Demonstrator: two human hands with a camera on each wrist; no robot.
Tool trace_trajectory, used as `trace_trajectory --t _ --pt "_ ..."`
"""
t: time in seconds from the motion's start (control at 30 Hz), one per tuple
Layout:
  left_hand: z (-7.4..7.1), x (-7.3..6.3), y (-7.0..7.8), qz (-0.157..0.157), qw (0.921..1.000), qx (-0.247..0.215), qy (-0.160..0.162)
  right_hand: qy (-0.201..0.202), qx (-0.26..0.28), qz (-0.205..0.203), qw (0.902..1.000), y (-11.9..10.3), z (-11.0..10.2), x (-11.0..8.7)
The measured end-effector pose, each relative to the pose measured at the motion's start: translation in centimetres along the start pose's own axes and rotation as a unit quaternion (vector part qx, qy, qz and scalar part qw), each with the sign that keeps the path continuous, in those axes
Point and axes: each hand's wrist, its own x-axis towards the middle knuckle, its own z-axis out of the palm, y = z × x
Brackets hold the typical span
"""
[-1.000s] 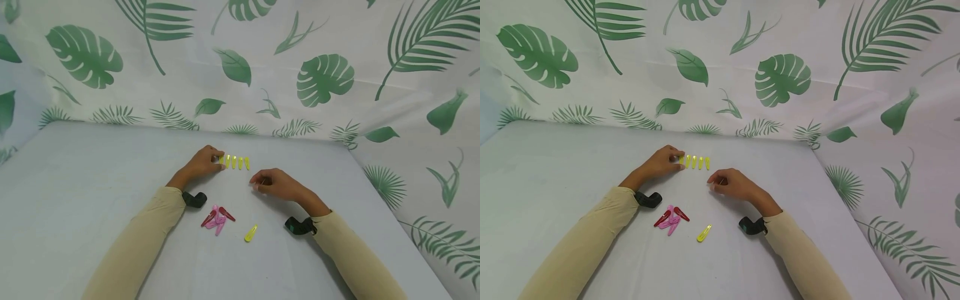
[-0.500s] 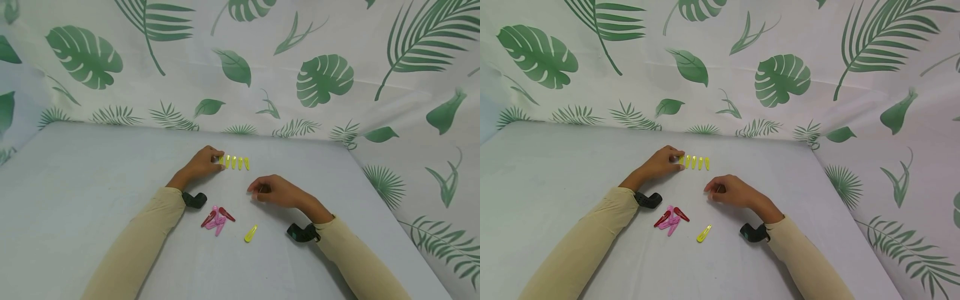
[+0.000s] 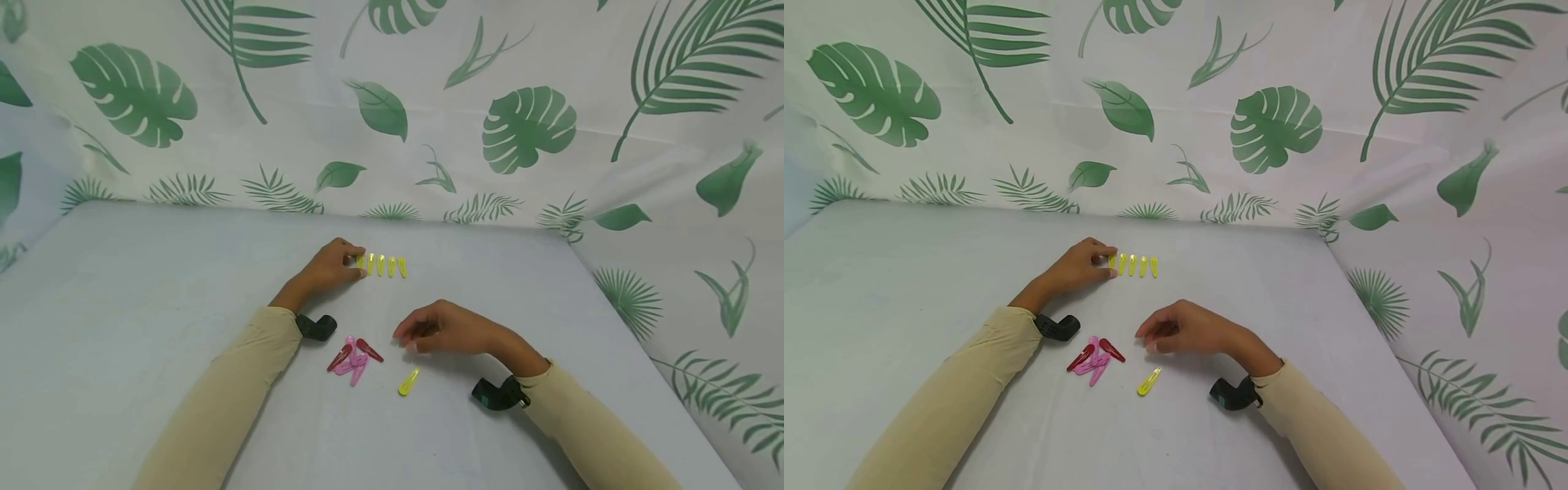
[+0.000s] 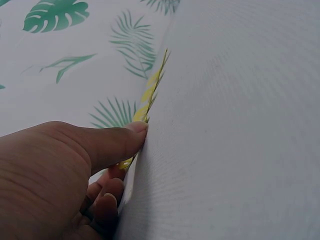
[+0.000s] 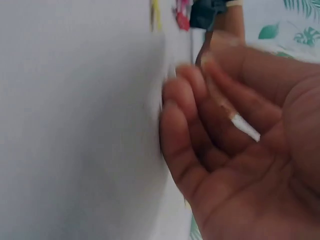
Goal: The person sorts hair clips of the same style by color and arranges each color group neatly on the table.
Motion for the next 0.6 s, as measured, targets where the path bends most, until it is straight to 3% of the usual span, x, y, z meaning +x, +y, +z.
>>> trace_trajectory --t 0.23,0.4,0.6 --pt "0.1 0.0 -0.1 0.003 1.0000 0.005 0.004 -0.051 0.007 -0.044 0.9977 -0.2 0.9 -0.4" --pt "0.1 0.0 -0.2 0.004 1.0000 -0.002 0.006 -0.043 0.000 -0.051 0.9978 -0.4 1.7 -0.7" --pt "0.1 -0.1 0.0 0.000 1.0000 -0.003 0.007 -0.026 -0.043 -0.022 0.9985 -1.1 2.6 -0.8"
